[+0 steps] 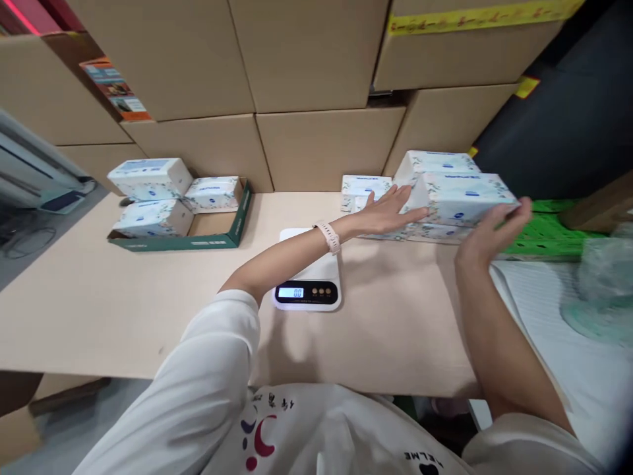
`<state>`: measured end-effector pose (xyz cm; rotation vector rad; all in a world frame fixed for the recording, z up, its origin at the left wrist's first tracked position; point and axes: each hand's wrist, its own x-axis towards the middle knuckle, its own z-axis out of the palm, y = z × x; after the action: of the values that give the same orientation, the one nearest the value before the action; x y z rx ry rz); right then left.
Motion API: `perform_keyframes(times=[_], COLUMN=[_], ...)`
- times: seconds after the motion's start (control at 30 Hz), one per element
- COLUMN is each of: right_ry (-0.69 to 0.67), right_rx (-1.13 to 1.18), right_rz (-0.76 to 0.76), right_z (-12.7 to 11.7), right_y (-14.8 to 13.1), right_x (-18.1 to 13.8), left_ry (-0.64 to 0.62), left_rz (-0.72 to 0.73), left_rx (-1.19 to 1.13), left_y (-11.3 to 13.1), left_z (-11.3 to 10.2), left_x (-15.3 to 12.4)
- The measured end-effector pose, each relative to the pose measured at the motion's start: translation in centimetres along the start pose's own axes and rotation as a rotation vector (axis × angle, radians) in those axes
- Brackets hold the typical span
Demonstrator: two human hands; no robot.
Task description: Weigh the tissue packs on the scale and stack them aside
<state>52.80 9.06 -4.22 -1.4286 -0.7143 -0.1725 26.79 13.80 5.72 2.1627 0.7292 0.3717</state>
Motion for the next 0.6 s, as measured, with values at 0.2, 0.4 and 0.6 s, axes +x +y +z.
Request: perform_keyframes(times=[0.2, 0.4, 0.6], right_ry=[0.030, -0.432, -1.473], right_rx=[0.157, 0.428, 0.569], right_rz=[-0.384, -0.135, 0.296], right_z=[0.6, 6.8, 17.4], right_y=[-1.0, -16.5, -30.2], right_x=[1.1, -7.3, -18.9], left_ry=[0.662, 1.512, 1.689], left_rz=[0.036, -0.231, -0.436], left_rx=[-0.252, -0.280, -0.455], left_y=[-2.9, -9.1, -15.7], left_z=[-10.2, -22.4, -29.3], left_x=[-14.7, -31.0, -40.2])
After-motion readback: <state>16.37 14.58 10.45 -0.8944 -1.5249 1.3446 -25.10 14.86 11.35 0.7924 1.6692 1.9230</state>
